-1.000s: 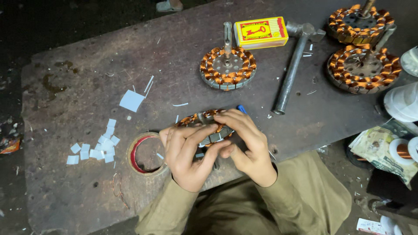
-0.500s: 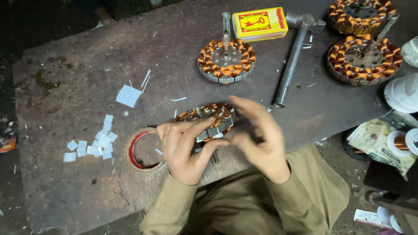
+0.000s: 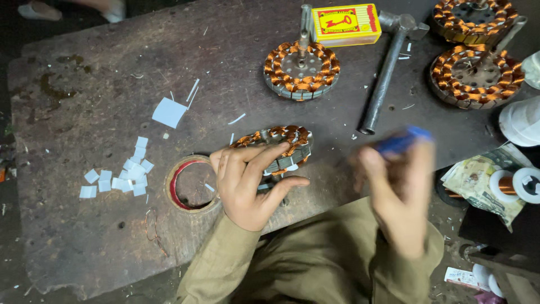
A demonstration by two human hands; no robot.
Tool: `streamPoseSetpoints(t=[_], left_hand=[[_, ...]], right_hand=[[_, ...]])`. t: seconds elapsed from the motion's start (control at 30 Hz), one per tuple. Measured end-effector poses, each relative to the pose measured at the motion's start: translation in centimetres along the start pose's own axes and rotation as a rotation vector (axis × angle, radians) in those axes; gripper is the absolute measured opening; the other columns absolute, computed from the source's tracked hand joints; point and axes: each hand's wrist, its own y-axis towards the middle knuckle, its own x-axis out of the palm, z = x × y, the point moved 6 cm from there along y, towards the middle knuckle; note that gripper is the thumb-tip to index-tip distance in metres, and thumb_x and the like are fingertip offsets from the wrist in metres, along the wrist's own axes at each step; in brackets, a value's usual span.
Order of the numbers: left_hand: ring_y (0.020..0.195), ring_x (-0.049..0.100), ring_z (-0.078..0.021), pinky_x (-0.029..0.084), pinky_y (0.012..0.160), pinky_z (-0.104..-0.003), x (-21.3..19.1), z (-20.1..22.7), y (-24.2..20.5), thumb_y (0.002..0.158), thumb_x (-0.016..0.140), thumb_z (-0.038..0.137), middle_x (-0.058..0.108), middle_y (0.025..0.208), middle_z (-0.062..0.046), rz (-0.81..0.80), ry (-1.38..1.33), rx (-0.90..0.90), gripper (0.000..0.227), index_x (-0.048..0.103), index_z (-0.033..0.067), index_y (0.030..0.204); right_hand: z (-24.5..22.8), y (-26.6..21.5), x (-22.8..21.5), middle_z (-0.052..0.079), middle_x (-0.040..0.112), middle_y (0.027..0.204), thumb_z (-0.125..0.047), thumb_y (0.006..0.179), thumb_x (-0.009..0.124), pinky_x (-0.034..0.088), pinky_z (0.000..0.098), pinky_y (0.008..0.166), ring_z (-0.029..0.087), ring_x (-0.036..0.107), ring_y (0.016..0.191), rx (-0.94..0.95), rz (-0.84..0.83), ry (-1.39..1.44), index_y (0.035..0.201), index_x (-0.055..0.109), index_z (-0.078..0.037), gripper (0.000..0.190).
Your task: The person inserts small white rectangular pieces into the slots of a copper-wound rotor using a blue-handled screwdriver to push them into place. They repeatedly pick up the pieces and use the tool to secure them within the rotor assembly.
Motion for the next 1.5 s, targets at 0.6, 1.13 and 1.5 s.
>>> streamPoseSetpoints(t=[0.6, 1.13, 1.5], left_hand=[[0.099, 0.062, -0.0169, 0.039, 0.096, -0.038, -0.2, 0.0, 0.3, 0.080, 0.088, 0.035, 0.067, 0.108, 0.002, -0.007, -0.054, -0.053, 0.045, 0.075, 0.0155, 0.118], [0.099, 0.064, -0.0159, 0.040, 0.096, -0.036, -0.2, -0.1, 0.4, 0.080, 0.088, 0.033, 0.071, 0.109, 0.003, 0.007, -0.059, -0.047, 0.043, 0.075, 0.0145, 0.116], [0.099, 0.062, -0.0181, 0.039, 0.094, -0.038, -0.1, -0.3, 0.1, 0.081, 0.088, 0.031, 0.071, 0.110, 0.002, 0.002, -0.030, -0.009, 0.043, 0.074, 0.0151, 0.118]], right_hand=[[1.4, -7.3, 3.5, 0.035, 0.068, 0.099, -0.025, 0.117, 0.049, 0.066, 0.0476, 0.073, 0.041, 0.076, 0.078, -0.478, 0.344, 0.350, 0.124, 0.031, -0.006, 0.028], [2.6, -8.4, 4.1, 0.030, 0.069, 0.103, -0.026, 0.115, 0.055, 0.063, 0.0542, 0.077, 0.040, 0.075, 0.089, -0.531, 0.412, 0.555, 0.121, 0.033, -0.008, 0.029], [0.3, -8.2, 5.2, 0.036, 0.062, 0.105, -0.006, 0.109, 0.044, 0.067, 0.0564, 0.074, 0.049, 0.075, 0.090, -0.839, 0.078, 0.136, 0.107, 0.025, -0.008, 0.020]])
